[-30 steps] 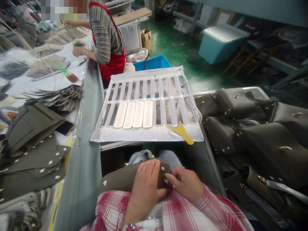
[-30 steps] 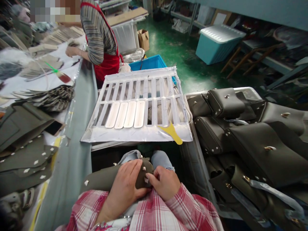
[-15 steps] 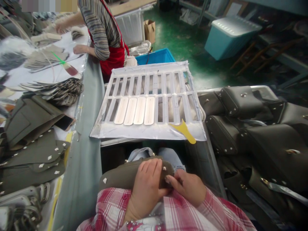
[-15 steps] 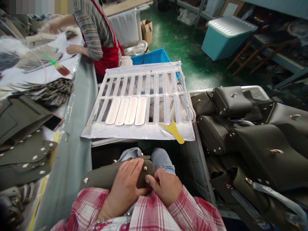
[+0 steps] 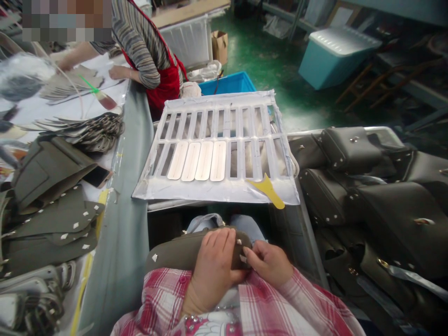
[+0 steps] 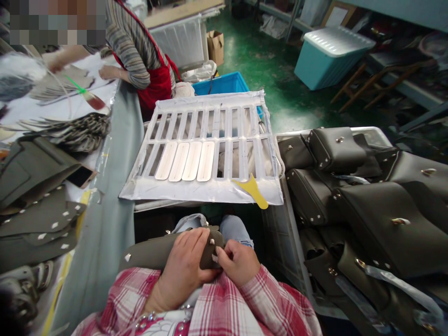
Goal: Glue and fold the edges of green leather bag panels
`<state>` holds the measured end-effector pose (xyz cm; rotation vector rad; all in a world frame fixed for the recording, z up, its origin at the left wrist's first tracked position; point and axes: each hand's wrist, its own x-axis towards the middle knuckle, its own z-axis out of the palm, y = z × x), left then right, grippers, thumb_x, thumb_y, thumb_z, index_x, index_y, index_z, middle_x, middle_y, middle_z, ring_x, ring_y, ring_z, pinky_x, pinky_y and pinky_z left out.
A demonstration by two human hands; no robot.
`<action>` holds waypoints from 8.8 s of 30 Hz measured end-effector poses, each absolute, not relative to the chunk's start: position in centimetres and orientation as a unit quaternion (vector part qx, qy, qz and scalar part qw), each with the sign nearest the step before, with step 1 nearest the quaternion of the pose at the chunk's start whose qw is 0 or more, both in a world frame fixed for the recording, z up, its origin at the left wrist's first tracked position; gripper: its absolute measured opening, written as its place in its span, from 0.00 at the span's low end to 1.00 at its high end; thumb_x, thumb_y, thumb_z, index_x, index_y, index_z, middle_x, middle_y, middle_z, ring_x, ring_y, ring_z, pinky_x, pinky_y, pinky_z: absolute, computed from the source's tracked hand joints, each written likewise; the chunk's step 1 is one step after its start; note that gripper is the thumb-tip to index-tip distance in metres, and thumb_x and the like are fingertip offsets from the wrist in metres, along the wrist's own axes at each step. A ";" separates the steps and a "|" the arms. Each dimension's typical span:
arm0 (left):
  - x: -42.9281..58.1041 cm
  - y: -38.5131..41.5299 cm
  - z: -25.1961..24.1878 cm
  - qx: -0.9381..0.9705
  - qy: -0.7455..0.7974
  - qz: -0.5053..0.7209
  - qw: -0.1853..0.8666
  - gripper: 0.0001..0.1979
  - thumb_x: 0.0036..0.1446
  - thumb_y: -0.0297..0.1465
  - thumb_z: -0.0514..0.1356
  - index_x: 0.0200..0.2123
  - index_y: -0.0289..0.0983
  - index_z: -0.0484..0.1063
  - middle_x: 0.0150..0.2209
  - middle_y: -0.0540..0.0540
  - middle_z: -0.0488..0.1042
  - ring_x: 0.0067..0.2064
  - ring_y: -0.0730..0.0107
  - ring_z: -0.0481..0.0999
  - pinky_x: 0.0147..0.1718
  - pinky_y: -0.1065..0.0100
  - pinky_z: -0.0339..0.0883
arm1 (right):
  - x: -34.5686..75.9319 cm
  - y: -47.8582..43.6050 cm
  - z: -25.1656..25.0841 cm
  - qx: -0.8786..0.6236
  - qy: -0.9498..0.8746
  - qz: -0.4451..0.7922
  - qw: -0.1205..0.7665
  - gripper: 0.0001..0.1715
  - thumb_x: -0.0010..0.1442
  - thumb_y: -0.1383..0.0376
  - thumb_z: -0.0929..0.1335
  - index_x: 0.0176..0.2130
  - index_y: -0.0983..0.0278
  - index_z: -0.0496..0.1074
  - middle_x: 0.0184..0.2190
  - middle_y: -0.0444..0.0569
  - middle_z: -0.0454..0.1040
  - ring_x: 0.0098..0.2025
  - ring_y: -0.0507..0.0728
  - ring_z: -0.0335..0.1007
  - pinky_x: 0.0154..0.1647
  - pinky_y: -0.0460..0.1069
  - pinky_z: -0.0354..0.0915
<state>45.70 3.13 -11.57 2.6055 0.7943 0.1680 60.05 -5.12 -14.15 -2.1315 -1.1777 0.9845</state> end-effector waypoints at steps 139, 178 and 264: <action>24.2 11.7 -12.3 0.722 0.419 0.156 0.528 0.18 0.59 0.39 0.53 0.49 0.39 0.71 0.40 0.47 0.74 0.39 0.64 0.74 0.41 0.69 0.65 | 45.0 5.3 -11.7 -0.536 -0.832 0.125 0.073 0.46 0.53 0.45 0.67 0.60 0.69 0.55 0.59 0.58 0.59 0.57 0.66 0.55 0.56 0.60 0.54; 25.1 11.7 -13.1 0.648 0.487 0.178 0.557 0.14 0.57 0.36 0.57 0.45 0.37 0.72 0.44 0.48 0.75 0.44 0.68 0.73 0.45 0.71 0.64 | 46.3 6.3 -10.5 -0.581 -0.777 0.233 0.069 0.39 0.44 0.54 0.72 0.51 0.71 0.63 0.48 0.60 0.67 0.49 0.65 0.62 0.52 0.60 0.57; 23.9 9.9 -12.8 0.696 0.430 0.248 0.519 0.18 0.54 0.32 0.57 0.49 0.37 0.69 0.50 0.45 0.70 0.51 0.65 0.68 0.52 0.67 0.60 | 55.4 5.6 -11.0 -0.611 -0.717 0.334 -0.032 0.30 0.54 0.50 0.64 0.50 0.64 0.70 0.45 0.54 0.73 0.44 0.64 0.71 0.44 0.57 0.68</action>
